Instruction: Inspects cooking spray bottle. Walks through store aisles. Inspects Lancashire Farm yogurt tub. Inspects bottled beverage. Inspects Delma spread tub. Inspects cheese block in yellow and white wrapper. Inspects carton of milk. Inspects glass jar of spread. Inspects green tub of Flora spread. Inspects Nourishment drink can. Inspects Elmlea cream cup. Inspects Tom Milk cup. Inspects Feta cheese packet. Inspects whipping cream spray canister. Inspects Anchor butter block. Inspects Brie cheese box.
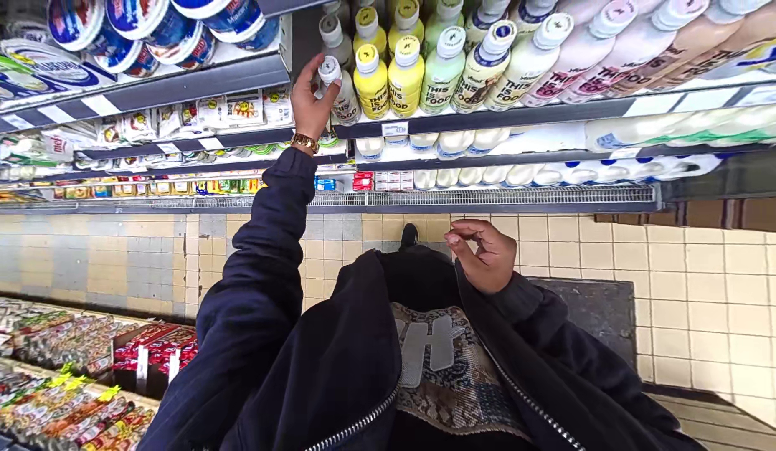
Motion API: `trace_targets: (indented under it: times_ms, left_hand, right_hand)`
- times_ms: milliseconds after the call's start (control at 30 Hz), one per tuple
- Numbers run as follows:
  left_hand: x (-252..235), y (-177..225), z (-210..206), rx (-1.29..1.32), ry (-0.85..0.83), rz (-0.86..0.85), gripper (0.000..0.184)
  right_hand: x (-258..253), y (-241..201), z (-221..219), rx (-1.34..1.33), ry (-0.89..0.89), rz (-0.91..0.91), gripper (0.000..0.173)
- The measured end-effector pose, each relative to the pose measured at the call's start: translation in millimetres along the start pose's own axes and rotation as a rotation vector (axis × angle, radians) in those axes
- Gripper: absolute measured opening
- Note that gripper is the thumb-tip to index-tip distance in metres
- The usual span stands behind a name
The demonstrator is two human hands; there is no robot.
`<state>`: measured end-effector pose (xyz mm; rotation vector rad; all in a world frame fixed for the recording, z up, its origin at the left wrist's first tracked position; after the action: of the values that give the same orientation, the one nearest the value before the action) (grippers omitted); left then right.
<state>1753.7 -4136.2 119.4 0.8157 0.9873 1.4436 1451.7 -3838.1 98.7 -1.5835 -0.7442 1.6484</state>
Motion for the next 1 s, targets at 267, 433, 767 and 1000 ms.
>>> trace_targets:
  times_ms: [267,433,767,1000]
  left_hand:
    - [-9,-5,-1,0.010,0.011,-0.058,0.049]
    - [7,-14,1,0.106,0.036,-0.164,0.050]
    - [97,11,45,0.176,-0.077,-0.138,0.030]
    - [219,53,85,0.216,-0.243,0.016,0.027]
  right_hand:
    - [-10,15,14,-0.008,-0.024,0.003,0.026]
    - [-11,16,11,-0.010,-0.045,0.012,0.025]
    - [-14,-1,-31,-0.092,-0.361,-0.010,0.058]
    - [-2,-23,-80,-0.154,-0.465,-0.056,0.090]
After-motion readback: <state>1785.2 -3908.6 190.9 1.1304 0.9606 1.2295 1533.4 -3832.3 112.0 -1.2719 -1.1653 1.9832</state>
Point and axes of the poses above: each hand's wrist, its own x-axis away from the middle knuckle, its own z-axis out of the back of the hand, y = z × x, the point moved 1 cm from there along -x, towards the middle knuckle, and after that the axes turned 15 degrees about z, right-handed, at the moved point
